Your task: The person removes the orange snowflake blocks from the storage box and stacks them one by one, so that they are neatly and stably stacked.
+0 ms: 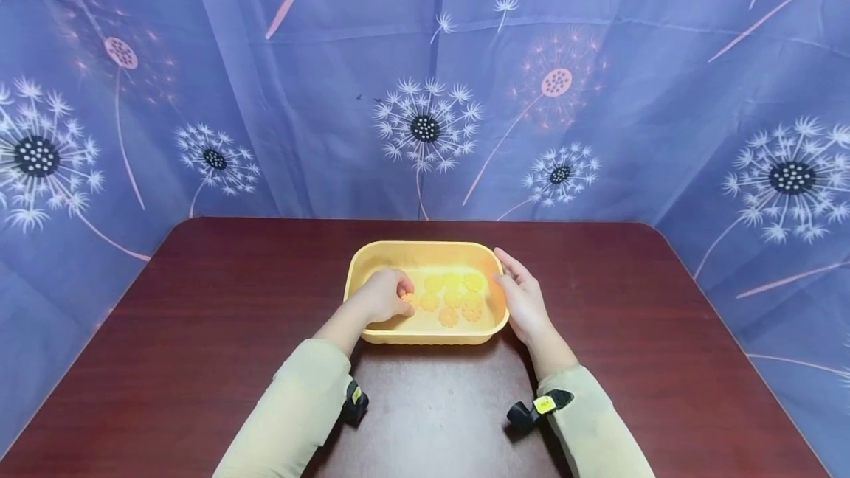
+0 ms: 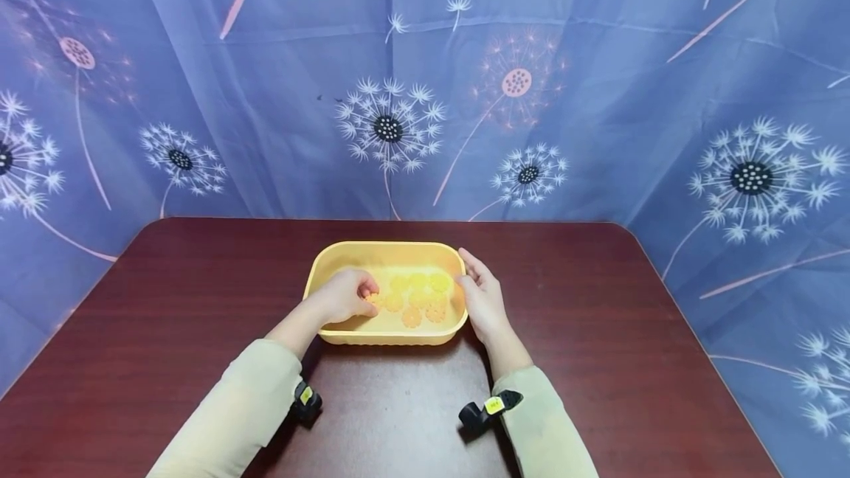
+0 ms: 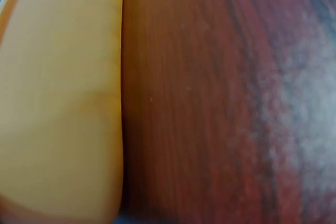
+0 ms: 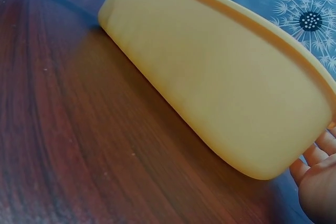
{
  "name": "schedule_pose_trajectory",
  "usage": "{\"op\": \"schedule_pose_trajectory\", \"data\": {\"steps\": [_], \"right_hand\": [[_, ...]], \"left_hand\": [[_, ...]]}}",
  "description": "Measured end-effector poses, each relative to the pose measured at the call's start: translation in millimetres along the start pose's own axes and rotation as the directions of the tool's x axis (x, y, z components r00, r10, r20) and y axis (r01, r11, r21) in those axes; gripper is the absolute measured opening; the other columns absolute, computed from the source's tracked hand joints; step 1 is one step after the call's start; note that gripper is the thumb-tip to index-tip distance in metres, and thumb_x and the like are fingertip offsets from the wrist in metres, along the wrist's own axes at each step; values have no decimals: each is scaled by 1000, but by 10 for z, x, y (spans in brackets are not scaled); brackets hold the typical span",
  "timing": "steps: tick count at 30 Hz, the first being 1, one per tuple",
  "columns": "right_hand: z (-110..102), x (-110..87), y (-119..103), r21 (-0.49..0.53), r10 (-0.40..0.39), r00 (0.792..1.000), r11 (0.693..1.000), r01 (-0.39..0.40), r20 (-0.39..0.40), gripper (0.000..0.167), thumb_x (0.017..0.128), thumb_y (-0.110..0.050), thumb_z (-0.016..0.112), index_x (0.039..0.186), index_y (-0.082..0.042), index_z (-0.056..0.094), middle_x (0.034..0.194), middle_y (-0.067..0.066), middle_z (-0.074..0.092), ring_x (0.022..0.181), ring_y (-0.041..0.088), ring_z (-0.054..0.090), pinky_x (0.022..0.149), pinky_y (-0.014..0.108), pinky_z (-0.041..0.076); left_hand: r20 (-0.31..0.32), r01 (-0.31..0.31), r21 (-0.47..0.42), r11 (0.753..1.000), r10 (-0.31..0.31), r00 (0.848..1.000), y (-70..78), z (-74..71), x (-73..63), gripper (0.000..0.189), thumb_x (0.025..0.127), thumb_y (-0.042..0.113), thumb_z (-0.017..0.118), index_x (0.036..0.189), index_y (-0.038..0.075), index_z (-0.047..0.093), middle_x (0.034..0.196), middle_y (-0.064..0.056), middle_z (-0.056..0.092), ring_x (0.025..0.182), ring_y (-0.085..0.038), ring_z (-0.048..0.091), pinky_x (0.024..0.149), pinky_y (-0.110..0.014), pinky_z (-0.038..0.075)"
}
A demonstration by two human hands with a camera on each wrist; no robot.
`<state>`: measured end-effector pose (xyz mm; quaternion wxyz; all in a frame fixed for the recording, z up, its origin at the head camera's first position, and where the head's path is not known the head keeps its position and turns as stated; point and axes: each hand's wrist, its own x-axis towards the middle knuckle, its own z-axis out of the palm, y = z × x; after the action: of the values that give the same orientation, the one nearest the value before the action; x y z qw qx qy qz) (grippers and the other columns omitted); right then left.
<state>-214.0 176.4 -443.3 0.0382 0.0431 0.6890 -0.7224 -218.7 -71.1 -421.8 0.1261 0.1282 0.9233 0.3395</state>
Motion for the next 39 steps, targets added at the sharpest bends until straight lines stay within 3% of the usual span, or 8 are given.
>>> {"op": "schedule_pose_trajectory", "data": {"steps": [12, 21, 26, 31, 39], "right_hand": [[-19, 23, -27, 16, -38, 999, 999, 38, 5, 52, 94, -2, 43, 145, -7, 35, 152, 7, 33, 138, 16, 33, 101, 22, 41], [-31, 22, -10, -8, -29, 1000, 1000, 29, -7, 51, 94, -4, 43, 145, -11, 37, 152, 4, 34, 137, 14, 34, 97, 18, 43], [-29, -19, 48, -30, -16, 1000, 999, 16, -9, 51, 94, -4, 43, 145, -10, 38, 152, 4, 34, 138, 15, 33, 96, 18, 43], [-19, -25, 70, -39, -26, 999, 999, 24, -39, 51, 92, -2, 45, 143, -8, 41, 149, 9, 39, 133, 18, 39, 88, 15, 47], [-11, -33, 73, -51, -27, 996, 998, 23, -85, 52, 88, 1, 47, 139, -9, 46, 140, 13, 48, 120, 23, 51, 85, 23, 52]], "left_hand": [[-20, -23, 3, 1000, 23, 1000, 32, -60, 26, 25, 69, 7, 80, 83, 6, 59, 77, -3, 55, 73, -13, 49, 69, -24, 42], [-39, -71, -84, 994, 68, 997, 4, -21, 19, 18, 76, 5, 75, 86, 9, 60, 76, -1, 56, 73, -12, 51, 68, -24, 43], [-53, -69, -155, 985, 61, 997, -3, 33, -56, 17, 80, 4, 72, 92, 7, 60, 78, -3, 55, 66, -14, 50, 56, -23, 43], [-116, -118, -183, 976, 98, 988, -15, 44, -85, 17, 83, 4, 67, 99, 7, 62, 85, -5, 59, 67, -13, 52, 54, -23, 45], [-243, -185, -201, 962, 134, 961, 2, -28, -112, 13, 85, 4, 66, 98, 8, 64, 84, -4, 62, 69, -12, 54, 59, -23, 46]]}}
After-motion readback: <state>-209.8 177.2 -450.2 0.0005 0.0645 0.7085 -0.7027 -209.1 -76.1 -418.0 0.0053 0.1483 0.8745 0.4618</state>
